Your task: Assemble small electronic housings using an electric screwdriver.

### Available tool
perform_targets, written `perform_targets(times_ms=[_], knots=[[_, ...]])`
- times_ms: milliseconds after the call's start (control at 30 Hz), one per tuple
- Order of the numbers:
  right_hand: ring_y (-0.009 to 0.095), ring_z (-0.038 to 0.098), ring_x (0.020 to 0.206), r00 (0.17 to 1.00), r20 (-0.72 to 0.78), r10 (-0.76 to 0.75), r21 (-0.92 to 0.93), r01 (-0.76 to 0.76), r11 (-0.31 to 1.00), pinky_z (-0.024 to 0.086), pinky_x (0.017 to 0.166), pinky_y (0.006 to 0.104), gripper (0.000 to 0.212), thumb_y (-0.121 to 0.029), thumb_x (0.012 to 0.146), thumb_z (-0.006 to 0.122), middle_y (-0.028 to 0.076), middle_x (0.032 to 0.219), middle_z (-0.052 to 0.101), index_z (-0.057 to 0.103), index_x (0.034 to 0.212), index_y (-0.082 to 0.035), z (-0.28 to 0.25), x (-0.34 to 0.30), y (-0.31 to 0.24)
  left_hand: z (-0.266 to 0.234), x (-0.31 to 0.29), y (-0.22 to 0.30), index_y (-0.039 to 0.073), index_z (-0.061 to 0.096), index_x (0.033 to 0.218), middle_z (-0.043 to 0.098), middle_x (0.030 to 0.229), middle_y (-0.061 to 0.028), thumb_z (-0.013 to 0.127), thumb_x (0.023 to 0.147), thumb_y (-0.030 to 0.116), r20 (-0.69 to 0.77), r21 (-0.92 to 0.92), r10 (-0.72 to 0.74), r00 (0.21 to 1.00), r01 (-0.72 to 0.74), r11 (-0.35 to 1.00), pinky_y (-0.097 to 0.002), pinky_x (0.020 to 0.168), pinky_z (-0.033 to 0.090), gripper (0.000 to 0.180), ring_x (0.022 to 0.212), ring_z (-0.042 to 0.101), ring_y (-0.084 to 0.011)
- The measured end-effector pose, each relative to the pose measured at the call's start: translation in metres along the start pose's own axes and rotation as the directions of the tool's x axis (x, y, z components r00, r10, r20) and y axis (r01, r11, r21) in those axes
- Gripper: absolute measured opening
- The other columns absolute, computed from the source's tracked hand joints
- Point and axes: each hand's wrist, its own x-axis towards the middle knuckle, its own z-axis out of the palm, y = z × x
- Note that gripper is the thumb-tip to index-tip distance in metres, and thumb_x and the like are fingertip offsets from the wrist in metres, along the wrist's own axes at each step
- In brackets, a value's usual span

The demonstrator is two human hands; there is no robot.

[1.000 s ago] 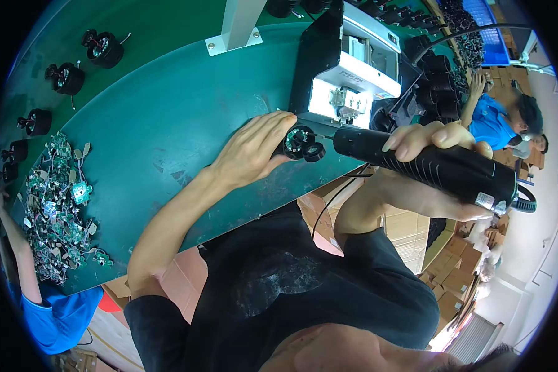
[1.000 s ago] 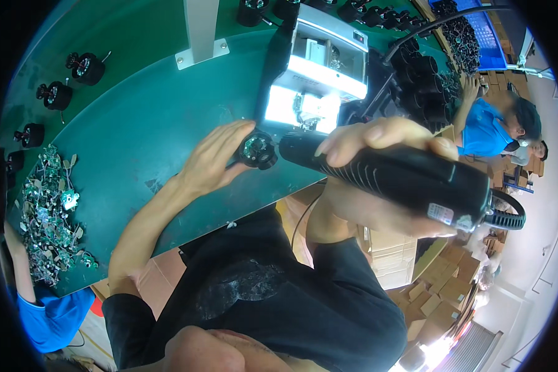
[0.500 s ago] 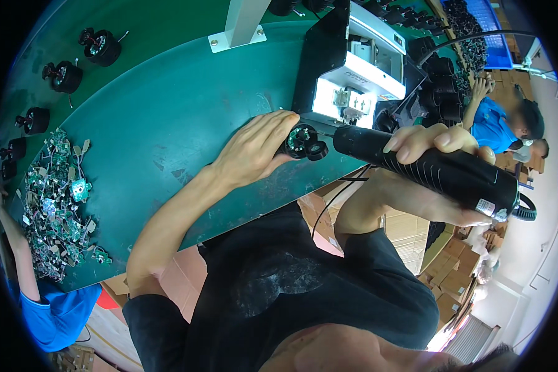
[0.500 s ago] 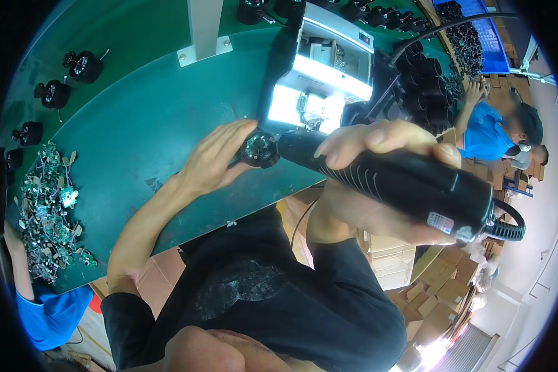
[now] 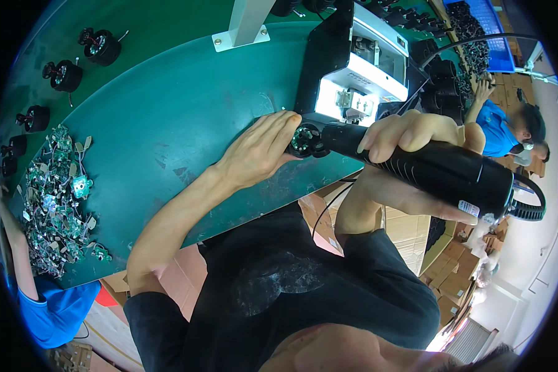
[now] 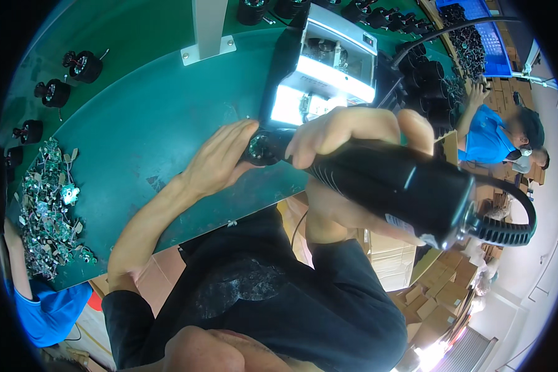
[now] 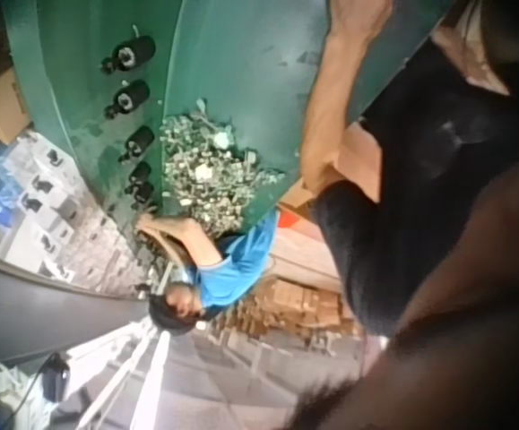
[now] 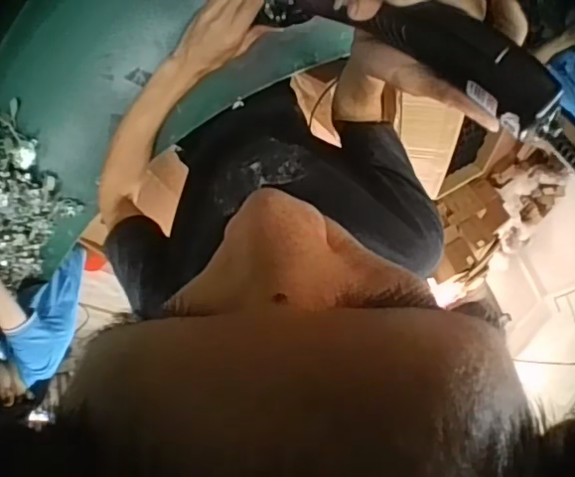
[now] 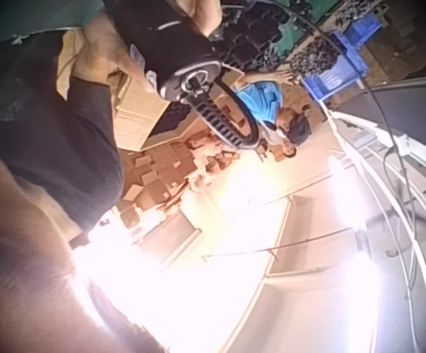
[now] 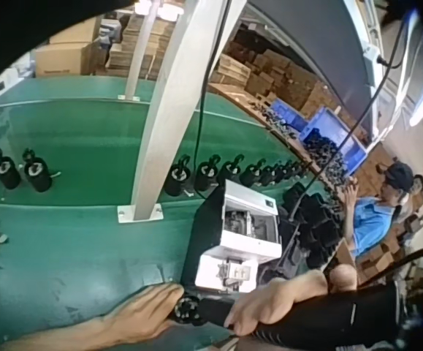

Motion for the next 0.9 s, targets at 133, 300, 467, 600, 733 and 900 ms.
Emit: perform_targets(times_ms=[133,300,467,600,733,900], knots=[[0.017,0.059,0.048,1.000,-0.014,-0.019,-0.005,0.019,1.000,0.052,0.037,0.0295,0.088,-0.080,0.089,0.028,0.013,0.085,0.062,0.046,0.137,-0.009,-0.002,-0.005,-0.006,-0.001,0.003,0.004,-0.008,0.046,0.130,0.056,0.126,-0.0219,0.073,0.077,0.010,0.003,0.017,0.020,1.000,-0.020,1.000,-0.0421,0.100,0.047,0.062,0.117,0.057,-0.0334],[0.016,0.060,0.050,0.948,-0.266,-0.176,-0.048,0.169,0.984,0.051,0.037,0.0283,0.083,-0.077,0.092,0.026,0.013,0.087,0.063,0.047,0.136,-0.009,-0.006,-0.012,-0.030,-0.040,0.013,-0.022,-0.005,0.049,0.125,0.062,0.117,-0.0182,0.079,0.069,0.016,0.020,0.137,0.159,0.987,-0.161,0.977,-0.0374,0.092,0.050,0.066,0.107,0.063,-0.0290],[0.016,0.059,0.047,0.915,-0.385,-0.121,-0.242,0.027,0.970,0.049,0.037,0.0267,0.082,-0.078,0.091,0.023,0.013,0.087,0.063,0.050,0.126,-0.009,-0.044,-0.027,-0.031,-0.120,0.023,-0.107,-0.004,0.050,0.120,0.068,0.091,-0.0127,0.083,0.074,0.022,-0.662,0.112,-0.397,0.636,0.608,0.786,-0.0340,0.077,0.053,0.062,0.078,0.065,-0.0254],[0.016,0.058,0.045,0.906,-0.422,0.026,-0.261,-0.148,0.954,0.047,0.037,0.0264,0.081,-0.078,0.091,0.023,0.013,0.086,0.063,0.048,0.126,-0.009,-0.047,-0.053,0.000,-0.135,0.020,-0.152,-0.005,0.048,0.123,0.067,0.095,-0.0178,0.080,0.078,0.021,-0.650,-0.052,-0.563,0.510,0.709,0.703,-0.0349,0.076,0.052,0.061,0.080,0.064,-0.0256],[0.015,0.058,0.047,0.892,-0.443,0.086,-0.278,-0.228,0.933,0.048,0.039,0.0253,0.079,-0.079,0.091,0.025,0.012,0.086,0.062,0.046,0.128,-0.012,-0.046,-0.071,0.002,-0.122,0.050,-0.115,-0.003,0.053,0.120,0.066,0.102,-0.0180,0.075,0.082,0.015,-0.682,0.611,0.207,0.701,0.392,0.688,-0.0352,0.079,0.053,0.047,0.089,0.064,-0.0265],[0.015,0.058,0.048,0.880,-0.460,0.117,-0.261,-0.260,0.930,0.049,0.043,0.0240,0.079,-0.082,0.089,0.026,0.011,0.084,0.062,0.046,0.126,-0.015,-0.042,-0.069,0.005,-0.106,0.104,-0.116,0.002,0.062,0.117,0.065,0.108,-0.0144,0.069,0.086,0.006,-0.344,0.243,-0.212,0.915,0.305,0.921,-0.0387,0.085,0.052,0.032,0.097,0.063,-0.0284]])
